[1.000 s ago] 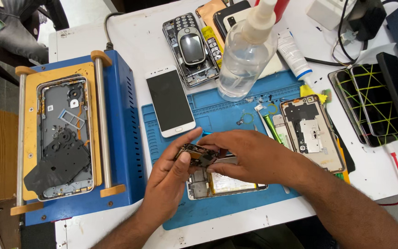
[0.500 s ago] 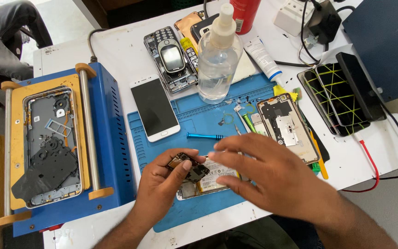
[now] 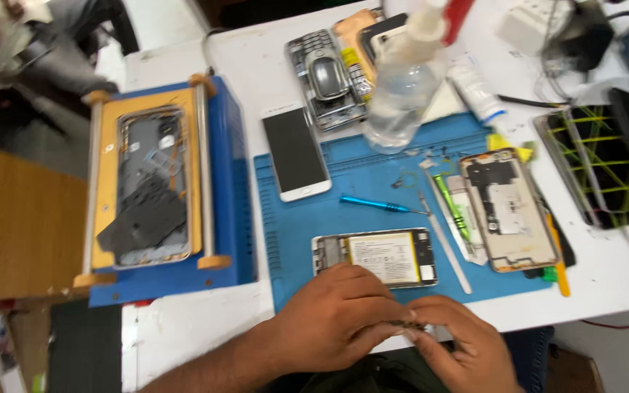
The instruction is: The person repairs a disassembled smartphone at a workbench, using tweezers and a metal blade tool to work on the exposed motherboard and reposition small components. They then align the motherboard back into the phone body and press it into place with both hands.
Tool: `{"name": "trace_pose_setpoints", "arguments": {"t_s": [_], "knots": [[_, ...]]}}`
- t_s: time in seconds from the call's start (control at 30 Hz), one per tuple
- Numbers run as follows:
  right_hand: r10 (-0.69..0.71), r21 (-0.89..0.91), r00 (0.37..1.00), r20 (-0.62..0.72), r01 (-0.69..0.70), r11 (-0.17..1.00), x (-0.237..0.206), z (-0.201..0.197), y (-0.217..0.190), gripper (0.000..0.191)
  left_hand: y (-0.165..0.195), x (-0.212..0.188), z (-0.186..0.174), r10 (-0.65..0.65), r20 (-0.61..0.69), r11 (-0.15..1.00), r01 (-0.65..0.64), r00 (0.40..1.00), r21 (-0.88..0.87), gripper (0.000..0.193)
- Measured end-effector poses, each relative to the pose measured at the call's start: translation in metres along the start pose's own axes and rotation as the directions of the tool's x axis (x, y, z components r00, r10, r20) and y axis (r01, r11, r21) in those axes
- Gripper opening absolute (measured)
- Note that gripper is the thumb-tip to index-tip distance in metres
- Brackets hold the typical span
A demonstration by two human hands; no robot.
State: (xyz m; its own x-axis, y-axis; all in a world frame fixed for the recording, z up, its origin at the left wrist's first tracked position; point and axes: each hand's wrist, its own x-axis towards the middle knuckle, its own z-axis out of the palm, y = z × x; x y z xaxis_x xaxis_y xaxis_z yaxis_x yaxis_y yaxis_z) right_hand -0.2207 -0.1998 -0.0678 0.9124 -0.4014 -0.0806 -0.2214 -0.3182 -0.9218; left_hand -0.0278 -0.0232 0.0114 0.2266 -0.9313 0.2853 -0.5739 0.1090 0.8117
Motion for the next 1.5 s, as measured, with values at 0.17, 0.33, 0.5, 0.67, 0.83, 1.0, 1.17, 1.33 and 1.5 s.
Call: {"name": "trace_pose_setpoints", "arguments": {"t_s": [0.17, 0.33, 0.5, 0.67, 0.83, 1.0, 1.17, 1.33, 1.5], "knots": [[-0.128, -0.05, 0.99, 0.052, 0.13, 0.99, -0.003, -0.007, 0.008, 0.024, 0.024, -0.033, 0.012, -0.107, -0.032, 0.982, 0.111, 0.994, 0.156, 0.018], [-0.266, -0.096, 0.943, 0.197, 0.289, 0.952, 0.01, -0.004, 0.001, 0.027, 0.032, -0.047, 0.032, -0.164, -0.225, 0.962, 0.207, 0.96, 0.18, 0.026], [-0.399, -0.115, 0.842, 0.363, 0.466, 0.878, 0.029, 0.006, -0.018, 0.03, 0.029, -0.067, 0.032, -0.293, -0.193, 0.942, 0.318, 0.937, 0.112, 0.043], [-0.414, -0.221, 0.824, 0.386, 0.519, 0.826, 0.049, 0.003, -0.044, 0.053, 0.025, -0.073, 0.027, -0.475, -0.266, 0.871, 0.491, 0.839, -0.005, 0.034], [-0.44, -0.541, 0.816, 0.375, 0.578, 0.611, 0.093, -0.026, -0.056, 0.075, 0.02, -0.06, 0.014, -0.826, -0.23, 0.551, 0.655, 0.514, -0.517, 0.05], [-0.364, -0.607, 0.804, 0.471, 0.595, 0.528, 0.107, -0.034, -0.053, 0.086, 0.014, -0.043, 0.002, -0.87, -0.234, 0.467, 0.572, 0.434, -0.675, 0.057], [-0.313, -0.567, 0.811, 0.494, 0.574, 0.591, 0.105, -0.036, -0.049, 0.082, 0.006, -0.023, -0.001, -0.829, -0.319, 0.558, 0.706, 0.459, -0.435, 0.044], [-0.182, -0.56, 0.85, 0.494, 0.471, 0.681, 0.113, -0.036, -0.059, 0.076, 0.002, -0.016, -0.002, -0.785, -0.402, 0.596, 0.751, 0.472, -0.284, 0.042], [0.246, -0.732, 0.806, 0.539, 0.304, 0.609, 0.132, -0.03, -0.076, 0.093, 0.0, -0.015, -0.004, -0.772, -0.418, 0.607, 0.752, 0.479, -0.258, 0.043]]}}
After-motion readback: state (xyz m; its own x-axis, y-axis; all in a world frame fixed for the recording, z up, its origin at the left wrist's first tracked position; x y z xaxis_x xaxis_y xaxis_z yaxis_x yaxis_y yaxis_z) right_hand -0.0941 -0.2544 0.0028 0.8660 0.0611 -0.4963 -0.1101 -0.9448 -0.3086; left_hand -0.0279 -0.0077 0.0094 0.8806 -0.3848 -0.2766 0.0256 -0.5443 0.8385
